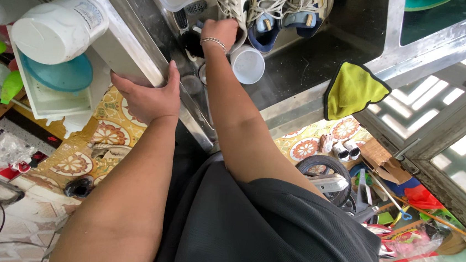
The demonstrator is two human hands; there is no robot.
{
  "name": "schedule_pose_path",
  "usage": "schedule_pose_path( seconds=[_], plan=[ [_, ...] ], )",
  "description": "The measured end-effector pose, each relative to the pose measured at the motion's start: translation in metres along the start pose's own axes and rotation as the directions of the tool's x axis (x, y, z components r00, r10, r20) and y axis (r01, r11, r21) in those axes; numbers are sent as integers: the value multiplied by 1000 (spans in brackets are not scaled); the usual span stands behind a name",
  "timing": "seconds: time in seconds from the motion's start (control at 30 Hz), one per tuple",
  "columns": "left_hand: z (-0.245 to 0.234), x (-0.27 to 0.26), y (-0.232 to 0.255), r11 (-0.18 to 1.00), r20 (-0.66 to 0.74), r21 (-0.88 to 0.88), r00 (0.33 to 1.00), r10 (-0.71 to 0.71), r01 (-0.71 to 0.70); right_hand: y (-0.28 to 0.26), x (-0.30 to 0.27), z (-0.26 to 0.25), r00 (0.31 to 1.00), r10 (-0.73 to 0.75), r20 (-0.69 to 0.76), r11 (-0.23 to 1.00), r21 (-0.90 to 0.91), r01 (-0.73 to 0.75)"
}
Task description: The person cleans a pair of sneakers in a sink. They rinse the shoes, scrub them with an orange brush, apply liquid soap, and rinse again. The person also removes and rinses the insoles before placing them back into the shoes.
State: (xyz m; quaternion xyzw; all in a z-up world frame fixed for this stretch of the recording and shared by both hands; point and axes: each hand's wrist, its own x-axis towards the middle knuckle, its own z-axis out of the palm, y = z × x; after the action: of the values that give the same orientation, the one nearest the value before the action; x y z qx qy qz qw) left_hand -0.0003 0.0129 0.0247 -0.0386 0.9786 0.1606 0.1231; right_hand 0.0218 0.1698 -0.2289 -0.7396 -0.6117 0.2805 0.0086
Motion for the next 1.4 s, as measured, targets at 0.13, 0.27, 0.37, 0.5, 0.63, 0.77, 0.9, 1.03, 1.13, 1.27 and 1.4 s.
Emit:
schedule_pose_path(
  seconds=[0.13,0.27,0.37,0.5,0.63,0.77,0.9,1.03,1.13,1.27,1.4],
  plan=[
    [-6,-1,3,999,32,-35,999,-9,10,8,7,-26,995,-84,57,996,29,82],
    [-7,0,6,999,41,-52,999,-9,11,3,15,-59,967,-98,236,990,-77,119],
    [-6,0,5,998,22,-59,1000,3,-2,16,19,-60,886,-366,285,846,-294,444],
    [-7,-1,8,998,26,-60,999,-23,25,37,26,-42,852,-339,399,843,-274,463],
    [-9,-2,9,998,22,-62,1000,-21,22,38,35,-38,835,-311,453,877,-201,436],
    [-8,-2,6,995,35,-100,999,-15,19,31,43,-86,672,-584,455,728,-71,681],
    [-2,0,0,989,-22,-137,998,55,-58,33,1,-182,766,-525,371,850,263,456],
    [2,0,-1,986,-59,-145,995,77,-85,60,-45,-250,718,-589,371,570,821,43],
    [1,-4,-2,987,-3,-159,1000,22,-22,85,-80,-292,711,-580,397,364,908,-210],
    [5,1,-7,964,-69,-227,989,127,-140,96,-129,-345,736,-578,352,129,930,-344],
    [4,-7,-19,856,-285,27,817,502,-517,102,-181,-380,745,-620,245,-53,935,-351]
  ],
)
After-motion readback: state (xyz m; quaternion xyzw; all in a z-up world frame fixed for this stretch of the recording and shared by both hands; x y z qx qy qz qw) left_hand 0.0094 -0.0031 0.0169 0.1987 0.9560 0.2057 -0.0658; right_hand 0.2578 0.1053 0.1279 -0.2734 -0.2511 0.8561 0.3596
